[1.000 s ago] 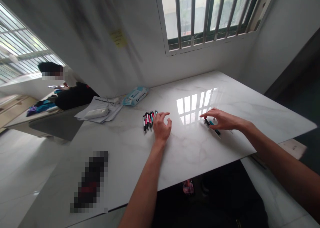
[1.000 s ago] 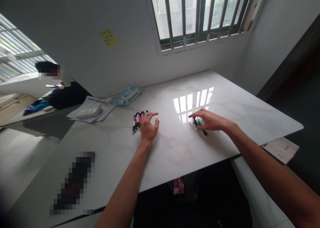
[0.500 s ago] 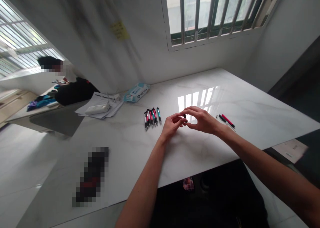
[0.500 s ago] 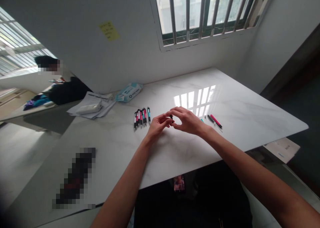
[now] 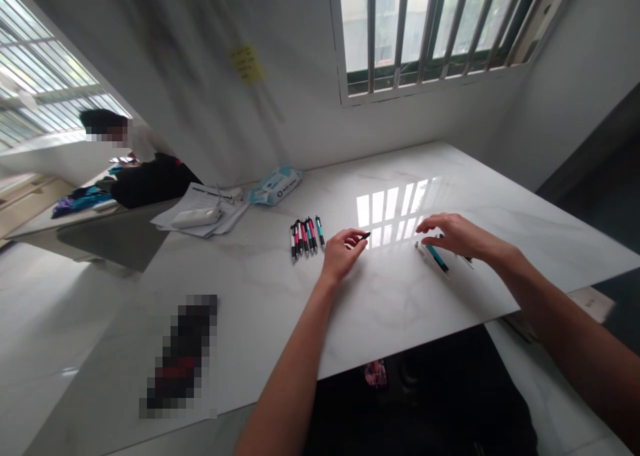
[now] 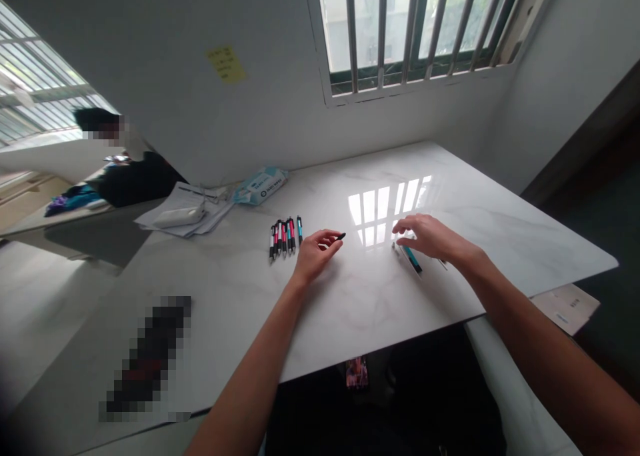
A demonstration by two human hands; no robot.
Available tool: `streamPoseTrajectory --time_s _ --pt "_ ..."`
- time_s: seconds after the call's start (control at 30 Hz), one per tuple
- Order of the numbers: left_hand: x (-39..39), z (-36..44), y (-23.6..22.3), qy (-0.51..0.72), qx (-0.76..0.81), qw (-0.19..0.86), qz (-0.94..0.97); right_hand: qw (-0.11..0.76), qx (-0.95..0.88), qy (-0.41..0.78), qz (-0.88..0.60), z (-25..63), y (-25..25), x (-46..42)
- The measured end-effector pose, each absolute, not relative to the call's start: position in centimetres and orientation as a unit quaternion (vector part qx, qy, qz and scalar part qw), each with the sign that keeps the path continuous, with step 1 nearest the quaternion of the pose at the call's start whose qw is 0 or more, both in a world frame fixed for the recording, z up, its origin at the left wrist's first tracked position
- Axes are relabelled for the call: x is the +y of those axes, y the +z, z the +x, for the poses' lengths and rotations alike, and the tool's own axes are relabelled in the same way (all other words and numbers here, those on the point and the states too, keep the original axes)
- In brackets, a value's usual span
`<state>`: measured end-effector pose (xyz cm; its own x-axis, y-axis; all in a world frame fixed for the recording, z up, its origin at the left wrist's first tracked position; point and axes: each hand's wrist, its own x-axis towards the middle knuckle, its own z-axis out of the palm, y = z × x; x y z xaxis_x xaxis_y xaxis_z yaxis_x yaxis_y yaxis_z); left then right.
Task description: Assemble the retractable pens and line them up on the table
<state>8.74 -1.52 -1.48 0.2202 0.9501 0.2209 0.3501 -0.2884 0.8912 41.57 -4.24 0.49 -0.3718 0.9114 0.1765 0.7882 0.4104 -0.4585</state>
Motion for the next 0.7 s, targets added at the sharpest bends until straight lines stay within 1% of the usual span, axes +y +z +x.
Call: streamPoseTrajectory --time_s 0.1,0.3,0.33,0.4,0.5,0.57,0.7 --pt "-1.8 8.7 -1.6 0.396 0.469 0.308 0.727 0.212 -0.810 0.173 -0.519 41.2 0.0 -4.2" --pt "-1.7 8.5 -1.8 0.389 0.472 0.292 0.735 0.231 -0.799 0.218 -0.511 39.4 -0.7 -3.4" --pt "-1.7 8.5 -1.8 0.389 0.474 0.289 0.735 0.247 -0.796 0.221 -0.506 38.9 -0.7 -3.2" --pt "-1.6 8.5 -1.8 0.387 0.477 0.281 0.738 0.306 -0.778 0.255 -0.486 37.7 -0.5 -2.4" --pt "-1.6 8.4 -1.8 0.380 0.480 0.271 0.743 0.396 -0.724 0.359 -0.436 35.3 -0.4 -1.1" --pt "-1.7 8.4 -1.8 0.378 0.481 0.269 0.744 0.426 -0.695 0.410 -0.408 33.6 -0.6 -0.3" --pt "-1.8 8.4 -1.7 0.369 0.483 0.263 0.749 0.457 -0.659 0.452 -0.391 31.6 -2.0 0.3"
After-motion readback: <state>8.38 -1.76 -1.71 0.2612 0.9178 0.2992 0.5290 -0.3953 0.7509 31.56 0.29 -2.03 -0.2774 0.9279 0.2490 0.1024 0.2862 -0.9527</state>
